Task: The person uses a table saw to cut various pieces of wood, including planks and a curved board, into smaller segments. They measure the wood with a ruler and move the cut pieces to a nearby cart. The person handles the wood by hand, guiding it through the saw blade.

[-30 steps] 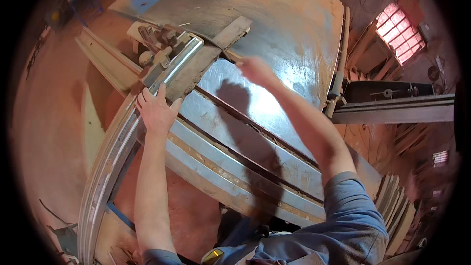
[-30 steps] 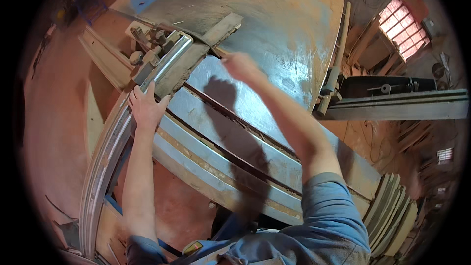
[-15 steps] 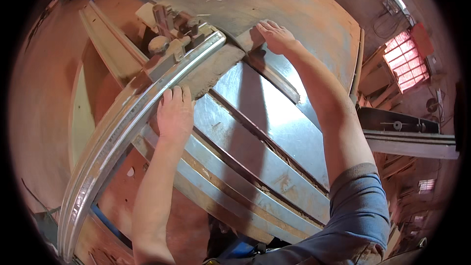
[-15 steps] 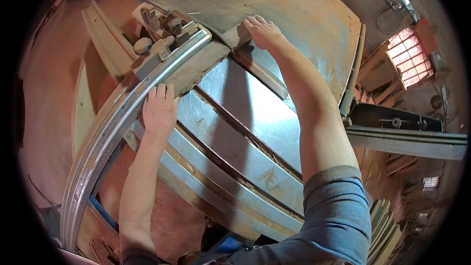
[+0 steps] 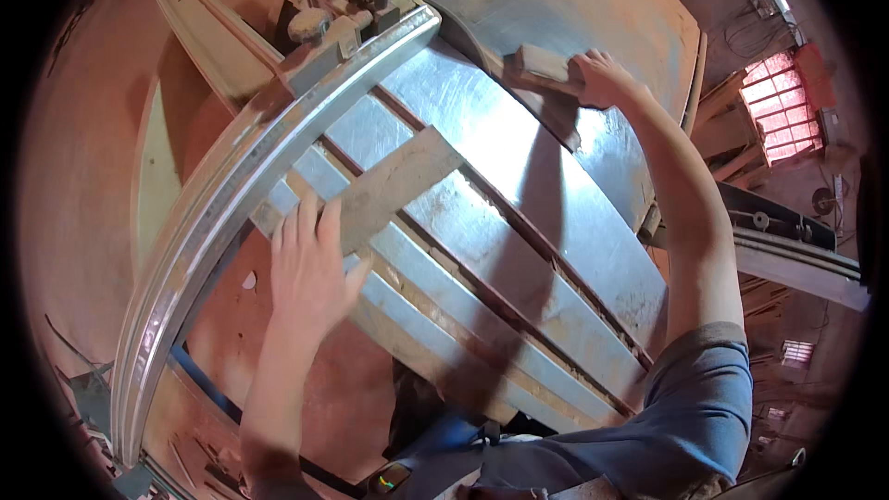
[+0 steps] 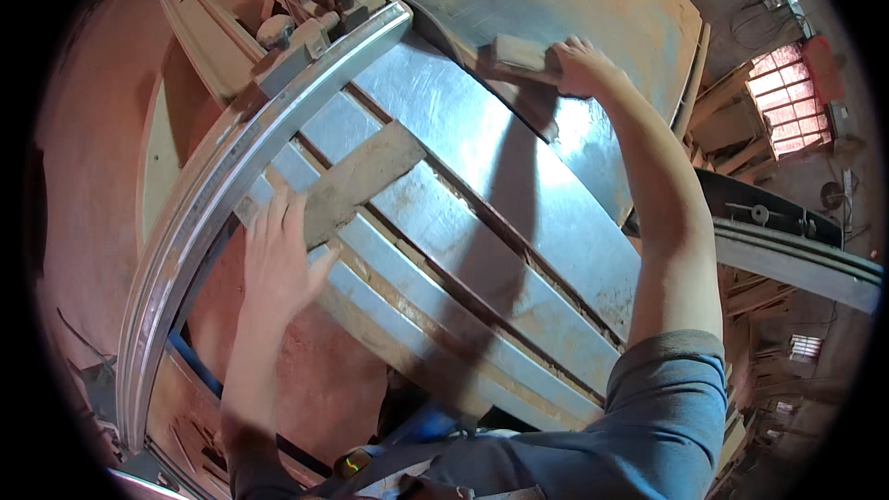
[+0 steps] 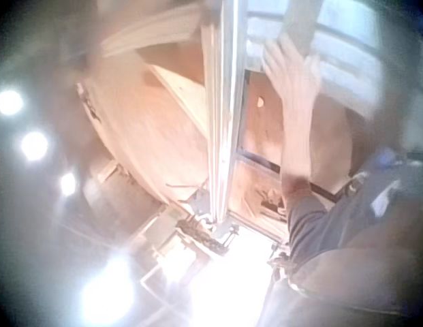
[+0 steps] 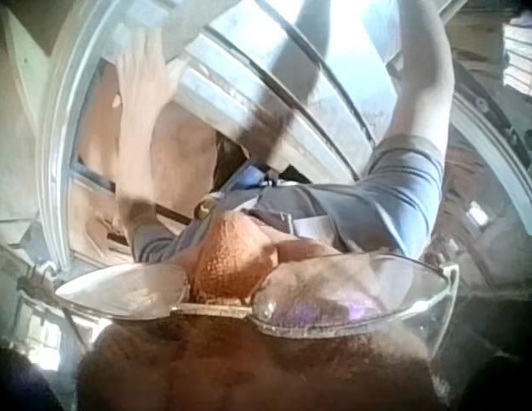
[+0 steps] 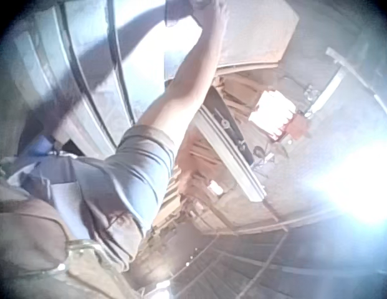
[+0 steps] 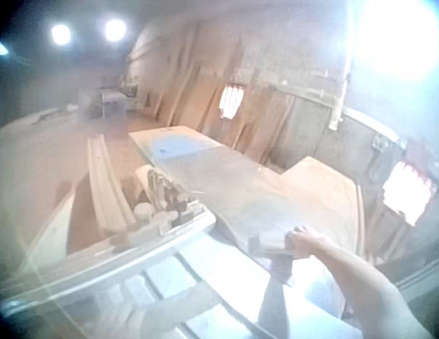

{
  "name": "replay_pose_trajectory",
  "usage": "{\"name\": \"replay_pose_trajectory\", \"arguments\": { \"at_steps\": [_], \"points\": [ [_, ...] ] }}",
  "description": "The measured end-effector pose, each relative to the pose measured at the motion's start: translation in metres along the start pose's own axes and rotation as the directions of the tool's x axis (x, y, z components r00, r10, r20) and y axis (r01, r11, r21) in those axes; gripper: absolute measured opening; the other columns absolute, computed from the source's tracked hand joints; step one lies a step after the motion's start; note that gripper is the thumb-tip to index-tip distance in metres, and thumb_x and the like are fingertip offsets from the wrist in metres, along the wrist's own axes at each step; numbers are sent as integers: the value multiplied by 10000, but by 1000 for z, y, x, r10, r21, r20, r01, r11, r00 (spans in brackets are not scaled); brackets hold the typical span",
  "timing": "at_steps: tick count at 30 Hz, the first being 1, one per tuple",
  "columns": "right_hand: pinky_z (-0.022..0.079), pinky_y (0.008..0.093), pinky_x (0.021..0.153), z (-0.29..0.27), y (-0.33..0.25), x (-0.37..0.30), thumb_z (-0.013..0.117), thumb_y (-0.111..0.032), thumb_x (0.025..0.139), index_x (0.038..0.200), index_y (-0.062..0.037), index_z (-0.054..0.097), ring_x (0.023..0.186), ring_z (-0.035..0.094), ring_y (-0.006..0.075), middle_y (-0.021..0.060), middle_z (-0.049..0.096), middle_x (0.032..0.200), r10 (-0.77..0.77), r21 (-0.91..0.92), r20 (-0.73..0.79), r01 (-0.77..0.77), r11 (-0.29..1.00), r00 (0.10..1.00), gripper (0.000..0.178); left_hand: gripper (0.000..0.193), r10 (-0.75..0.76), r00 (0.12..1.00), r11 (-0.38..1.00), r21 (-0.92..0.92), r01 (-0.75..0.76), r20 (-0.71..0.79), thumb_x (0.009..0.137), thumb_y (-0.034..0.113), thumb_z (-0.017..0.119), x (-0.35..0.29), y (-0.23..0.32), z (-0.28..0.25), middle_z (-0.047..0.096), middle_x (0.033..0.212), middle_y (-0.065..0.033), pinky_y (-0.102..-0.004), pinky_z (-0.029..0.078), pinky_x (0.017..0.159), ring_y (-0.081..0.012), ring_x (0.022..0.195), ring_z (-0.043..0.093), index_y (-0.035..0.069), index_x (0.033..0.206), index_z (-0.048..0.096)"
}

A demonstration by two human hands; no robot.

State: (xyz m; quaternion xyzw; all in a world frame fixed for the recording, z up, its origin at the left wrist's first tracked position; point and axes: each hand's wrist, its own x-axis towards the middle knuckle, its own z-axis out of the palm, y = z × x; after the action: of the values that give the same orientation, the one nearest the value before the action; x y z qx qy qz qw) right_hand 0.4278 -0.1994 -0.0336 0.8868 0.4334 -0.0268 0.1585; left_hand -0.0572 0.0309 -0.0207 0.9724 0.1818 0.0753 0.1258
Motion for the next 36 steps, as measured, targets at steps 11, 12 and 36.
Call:
{"name": "replay_pose_trajectory", "arguments": {
  "at_steps": [11,12,36],
  "points": [
    [416,450,1026,8,-54,-257,807,-90,693,1313,-6,456,1212,499,402,216,535,1286,160,484,-303,7,875,940,717,837,-239,914,918,-382,102,-329,696,177,807,-105,22,6,516,1274,-213,-459,405,1006,-373,1173,498,-16,1405,407],
    [413,453,1029,9,-64,-277,816,-69,683,1336,-6,441,1216,493,407,218,523,1301,176,508,-359,34,861,916,756,824,-248,883,905,-422,64,-398,695,141,796,-124,25,2,511,1270,-217,-460,407,997,-374,1162,494,-9,1407,409],
    [471,364,975,-46,-313,-503,583,-183,927,1483,9,321,1146,588,227,136,555,1315,-340,762,2,-222,-609,941,645,822,-642,764,-280,-945,-167,55,728,240,849,-469,150,-8,575,1235,-103,-405,456,1003,-256,1148,576,13,1389,416]
  ]
}}
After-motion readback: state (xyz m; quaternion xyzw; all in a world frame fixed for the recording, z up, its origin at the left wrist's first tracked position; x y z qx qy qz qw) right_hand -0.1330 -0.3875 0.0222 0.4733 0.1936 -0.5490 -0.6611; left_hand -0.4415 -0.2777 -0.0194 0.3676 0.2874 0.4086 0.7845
